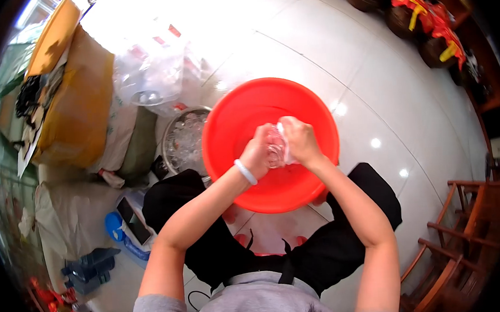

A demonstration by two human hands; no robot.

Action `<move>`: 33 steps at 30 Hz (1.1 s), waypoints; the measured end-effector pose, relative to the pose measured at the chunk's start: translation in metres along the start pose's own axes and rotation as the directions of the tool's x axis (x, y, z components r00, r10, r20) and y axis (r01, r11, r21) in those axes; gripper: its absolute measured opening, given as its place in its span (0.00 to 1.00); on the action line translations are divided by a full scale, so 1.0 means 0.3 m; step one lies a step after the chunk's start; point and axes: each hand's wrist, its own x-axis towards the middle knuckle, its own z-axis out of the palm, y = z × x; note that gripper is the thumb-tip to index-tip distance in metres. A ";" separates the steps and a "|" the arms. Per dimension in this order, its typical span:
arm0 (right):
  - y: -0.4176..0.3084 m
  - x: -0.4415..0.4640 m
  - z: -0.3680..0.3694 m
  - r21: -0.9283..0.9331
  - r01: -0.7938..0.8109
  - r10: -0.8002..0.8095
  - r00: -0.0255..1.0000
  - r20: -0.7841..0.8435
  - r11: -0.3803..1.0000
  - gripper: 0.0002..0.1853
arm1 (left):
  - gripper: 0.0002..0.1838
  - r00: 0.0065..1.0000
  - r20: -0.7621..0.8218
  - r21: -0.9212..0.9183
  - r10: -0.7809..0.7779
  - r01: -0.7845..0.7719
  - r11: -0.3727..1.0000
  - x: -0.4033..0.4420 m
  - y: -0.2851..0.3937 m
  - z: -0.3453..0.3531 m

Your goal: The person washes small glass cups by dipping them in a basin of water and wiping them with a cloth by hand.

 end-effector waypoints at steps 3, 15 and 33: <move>0.029 -0.015 -0.005 -0.010 0.044 -0.044 0.998 0.038 0.999 0.10 | 0.16 0.974 -0.136 0.666 0.183 -0.047 0.744 0.023 -0.012 -0.053; 0.108 -0.235 -0.001 -0.320 0.050 0.068 0.935 0.347 0.946 0.10 | 0.15 0.766 -0.427 0.602 0.480 -0.155 0.784 -0.023 0.458 -0.494; 0.122 -0.299 0.061 -0.262 0.237 -0.069 0.849 0.523 0.935 0.06 | 0.26 0.819 -0.335 0.777 0.465 0.520 -0.355 0.501 0.471 -0.983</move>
